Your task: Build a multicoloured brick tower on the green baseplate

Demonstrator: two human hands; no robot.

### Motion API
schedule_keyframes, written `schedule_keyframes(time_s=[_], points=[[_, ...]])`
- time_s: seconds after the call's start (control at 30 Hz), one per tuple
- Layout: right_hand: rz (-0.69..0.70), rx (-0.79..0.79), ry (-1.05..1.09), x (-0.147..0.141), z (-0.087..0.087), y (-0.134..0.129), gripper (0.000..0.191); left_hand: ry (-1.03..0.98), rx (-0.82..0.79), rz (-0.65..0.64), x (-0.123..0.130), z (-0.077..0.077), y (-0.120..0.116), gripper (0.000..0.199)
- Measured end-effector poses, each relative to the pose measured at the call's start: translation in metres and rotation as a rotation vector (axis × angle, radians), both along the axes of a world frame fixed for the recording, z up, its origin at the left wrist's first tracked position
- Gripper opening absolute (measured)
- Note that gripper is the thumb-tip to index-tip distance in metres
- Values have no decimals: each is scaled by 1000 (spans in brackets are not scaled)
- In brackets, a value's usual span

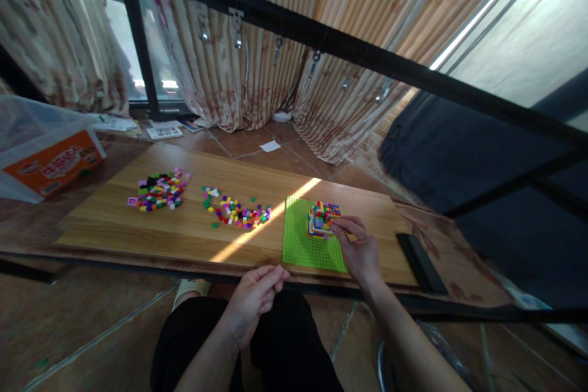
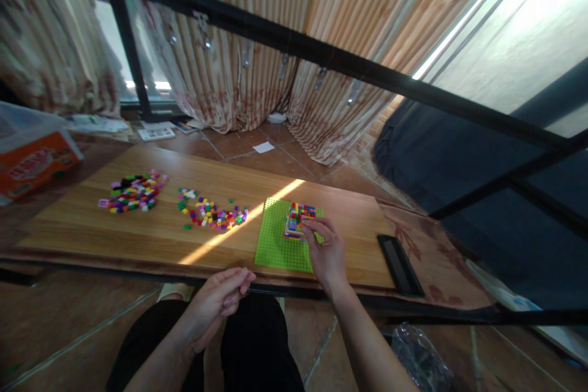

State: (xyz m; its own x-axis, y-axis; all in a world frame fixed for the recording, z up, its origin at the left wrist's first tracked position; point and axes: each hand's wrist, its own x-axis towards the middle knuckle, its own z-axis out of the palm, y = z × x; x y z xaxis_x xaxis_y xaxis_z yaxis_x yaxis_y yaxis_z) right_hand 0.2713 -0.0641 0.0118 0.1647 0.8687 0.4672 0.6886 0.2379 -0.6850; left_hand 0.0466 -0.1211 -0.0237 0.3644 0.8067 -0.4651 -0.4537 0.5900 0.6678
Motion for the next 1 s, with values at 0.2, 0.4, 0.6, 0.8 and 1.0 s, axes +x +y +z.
schedule_keyframes(time_s=[0.2,0.4,0.6,0.8,1.0], points=[[-24,99,-295,5,3,13,23,23,4,-7,1,0,0,38],[-53,123,-538,4,7,20,23,48,4,-13,1,-4,1,40],[-108,81,-720,-5,8,14,22,58,9,-11,1,-8,3,42],[-192,18,-870,-15,5,1,27,60,-4,9,0,-7,2,41],[-199,-55,-991,-19,2,-7,37,66,-2,18,-1,-5,2,39]])
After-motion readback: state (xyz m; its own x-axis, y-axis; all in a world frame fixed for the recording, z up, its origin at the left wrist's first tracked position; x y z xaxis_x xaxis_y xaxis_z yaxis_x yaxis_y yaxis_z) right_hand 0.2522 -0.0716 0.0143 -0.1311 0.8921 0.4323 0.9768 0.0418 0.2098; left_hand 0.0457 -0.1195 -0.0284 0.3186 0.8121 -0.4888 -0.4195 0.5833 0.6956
